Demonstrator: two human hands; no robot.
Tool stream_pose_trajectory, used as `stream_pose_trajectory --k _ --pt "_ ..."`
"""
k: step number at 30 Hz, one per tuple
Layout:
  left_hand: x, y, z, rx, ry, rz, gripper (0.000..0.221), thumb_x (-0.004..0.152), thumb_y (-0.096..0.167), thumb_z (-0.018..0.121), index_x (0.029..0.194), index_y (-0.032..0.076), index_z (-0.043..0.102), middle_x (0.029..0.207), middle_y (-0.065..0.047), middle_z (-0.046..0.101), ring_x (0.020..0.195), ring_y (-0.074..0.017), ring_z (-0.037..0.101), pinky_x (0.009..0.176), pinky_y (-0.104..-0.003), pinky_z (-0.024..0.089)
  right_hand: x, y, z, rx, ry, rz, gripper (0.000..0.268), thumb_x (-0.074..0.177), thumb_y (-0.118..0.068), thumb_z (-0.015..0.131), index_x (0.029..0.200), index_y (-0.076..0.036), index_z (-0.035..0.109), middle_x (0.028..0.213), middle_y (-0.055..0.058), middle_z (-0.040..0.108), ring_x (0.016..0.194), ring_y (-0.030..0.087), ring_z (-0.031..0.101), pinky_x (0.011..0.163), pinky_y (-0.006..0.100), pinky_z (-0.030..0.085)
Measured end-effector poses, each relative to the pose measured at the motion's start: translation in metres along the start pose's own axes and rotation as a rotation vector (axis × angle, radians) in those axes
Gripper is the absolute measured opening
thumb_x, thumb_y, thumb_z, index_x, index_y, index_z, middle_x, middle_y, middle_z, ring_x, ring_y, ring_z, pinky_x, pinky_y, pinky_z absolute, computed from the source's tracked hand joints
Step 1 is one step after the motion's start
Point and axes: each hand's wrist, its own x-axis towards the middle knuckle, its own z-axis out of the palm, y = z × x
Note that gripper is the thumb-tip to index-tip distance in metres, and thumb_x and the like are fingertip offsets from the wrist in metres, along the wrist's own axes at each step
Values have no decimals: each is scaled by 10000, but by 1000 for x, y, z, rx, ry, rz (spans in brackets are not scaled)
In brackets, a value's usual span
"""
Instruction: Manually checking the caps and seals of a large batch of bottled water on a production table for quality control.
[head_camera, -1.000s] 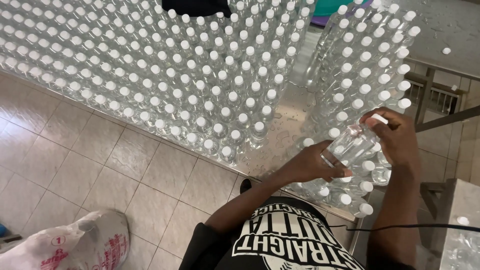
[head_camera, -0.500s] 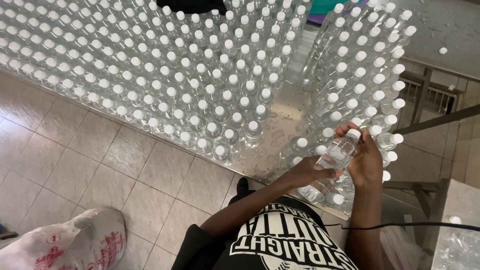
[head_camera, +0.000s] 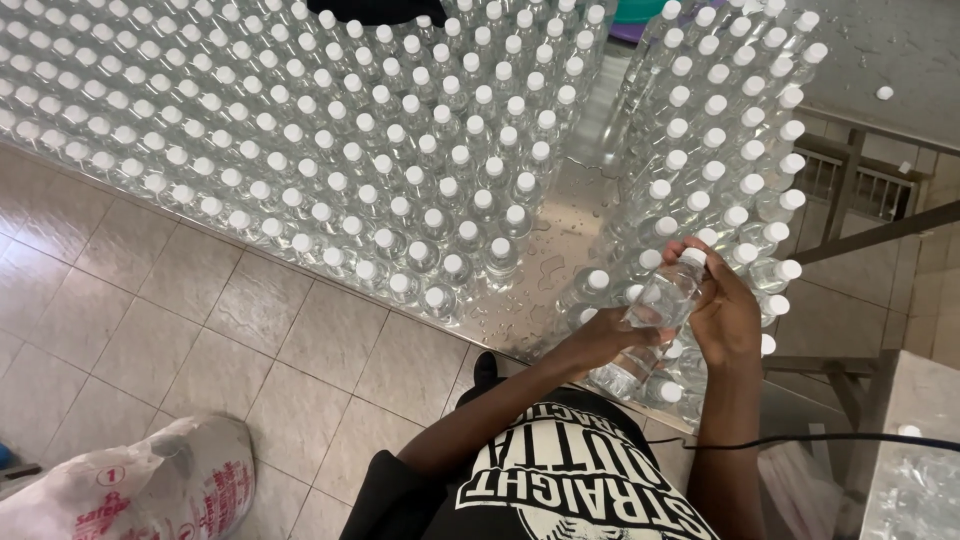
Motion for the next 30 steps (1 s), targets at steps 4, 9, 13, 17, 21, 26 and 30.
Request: stream_pose_trajectory --k 4,9,13,17,21,26,30 --pt "-23 35 13 -8 -26 -9 655 958 380 872 1441 5 639 1147 -243 673 1035 -338 737 745 -489 665 5 2 -9 19 -22 -3 441 1136 -161 505 1522 36 588 1442 267 683 1383 358 685 1259 531 508" --pt "-33 41 15 -128 -81 -4 599 982 288 871 1427 -6 598 1142 -251 752 957 -340 796 755 -462 698 57 38 -115 15 -47 -24 445 1140 -163 517 1537 26 580 1454 256 680 1400 352 675 1265 544 493" --pt "-33 44 14 -82 -111 -2 599 992 314 861 1440 12 602 1130 -233 747 958 -329 798 750 -459 704 -1 -5 -11 39 -44 -33 450 1119 -145 519 1523 43 581 1445 280 677 1391 375 673 1262 559 498" --pt "-36 42 16 -122 -133 3 664 992 364 862 1457 1 558 1102 -227 749 938 -321 801 773 -449 699 -24 -36 8 -870 89 -71 479 1165 -409 455 1531 -167 645 1352 142 738 1327 286 667 1087 378 487" --pt "-42 46 12 -104 -116 29 690 1002 350 853 1494 -6 524 1109 -230 746 944 -325 797 782 -463 697 -49 -78 32 -1257 102 -158 472 1170 -528 553 1531 -252 677 1362 71 746 1357 363 646 1191 553 453" --pt "-45 44 0 53 -83 -7 754 921 508 791 1507 84 581 1281 -234 743 1050 -343 778 866 -494 671 -43 -69 9 -1344 109 -327 627 1053 -532 629 1466 -64 679 1406 274 704 1406 502 590 1194 615 426" --pt "-37 30 -14 -25 -130 51 667 1009 412 842 1467 3 579 1106 -224 759 949 -286 805 798 -429 703 -38 -53 23 -1266 232 -241 399 1138 -387 645 1459 -159 713 1510 166 662 1491 475 506 1260 644 326"
